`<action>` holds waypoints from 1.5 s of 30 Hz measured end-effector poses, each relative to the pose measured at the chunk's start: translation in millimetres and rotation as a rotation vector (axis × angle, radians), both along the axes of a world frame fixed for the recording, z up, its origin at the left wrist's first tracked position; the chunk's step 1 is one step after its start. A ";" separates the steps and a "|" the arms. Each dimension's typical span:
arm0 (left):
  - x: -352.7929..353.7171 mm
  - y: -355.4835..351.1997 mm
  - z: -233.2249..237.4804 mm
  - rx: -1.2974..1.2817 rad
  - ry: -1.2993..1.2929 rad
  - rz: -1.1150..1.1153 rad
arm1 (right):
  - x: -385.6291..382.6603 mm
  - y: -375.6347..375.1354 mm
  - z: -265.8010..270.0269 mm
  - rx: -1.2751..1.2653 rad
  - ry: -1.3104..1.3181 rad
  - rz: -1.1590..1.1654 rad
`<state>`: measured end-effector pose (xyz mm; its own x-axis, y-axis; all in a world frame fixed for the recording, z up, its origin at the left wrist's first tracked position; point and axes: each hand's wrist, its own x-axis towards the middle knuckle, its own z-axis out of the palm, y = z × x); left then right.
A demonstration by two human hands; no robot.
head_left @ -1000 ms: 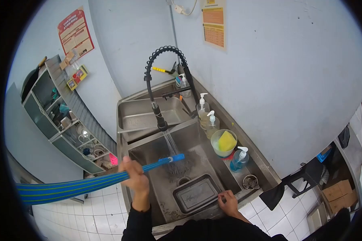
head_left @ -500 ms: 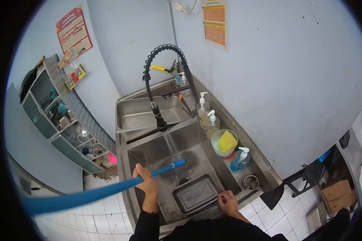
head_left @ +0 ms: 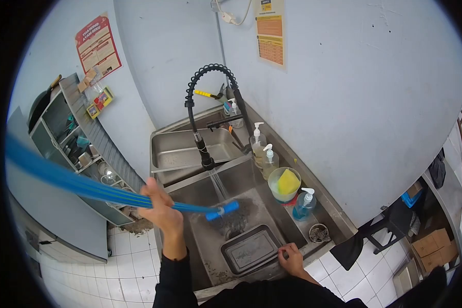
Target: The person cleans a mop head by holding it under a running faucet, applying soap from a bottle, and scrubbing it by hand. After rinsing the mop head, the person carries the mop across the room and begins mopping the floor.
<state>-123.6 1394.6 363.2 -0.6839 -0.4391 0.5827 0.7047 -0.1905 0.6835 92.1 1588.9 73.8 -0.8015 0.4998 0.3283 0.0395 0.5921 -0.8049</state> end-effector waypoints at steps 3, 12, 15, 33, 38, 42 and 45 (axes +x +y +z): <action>27.4 -11.5 47.6 0.076 0.158 -0.041 | -1.7 -0.5 -3.0 0.007 0.006 -0.008; 17.4 -26.5 -21.5 0.069 0.040 0.005 | -5.2 1.6 1.2 0.002 -0.003 -0.004; -23.0 -11.6 -150.9 -0.046 -0.139 -0.052 | 0.3 -1.2 1.2 -0.015 -0.020 0.000; 20.2 -34.8 -57.3 0.101 0.033 -0.111 | -0.5 1.4 2.0 -0.014 -0.038 0.000; -11.3 -26.6 -136.2 0.067 -0.072 -0.036 | -2.2 -0.7 2.6 -0.017 -0.031 0.009; -4.4 -14.5 -17.4 0.103 0.028 -0.132 | 1.7 -0.4 1.6 0.007 -0.015 0.010; 10.4 -22.8 32.7 0.137 0.197 -0.197 | -1.9 -0.8 3.2 0.032 0.026 -0.005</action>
<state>-113.2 1371.8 396.0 -0.6433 -0.3928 0.6572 0.7615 -0.4174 0.4958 90.1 1588.2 77.0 -0.7901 0.4924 0.3650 0.0213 0.6171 -0.7866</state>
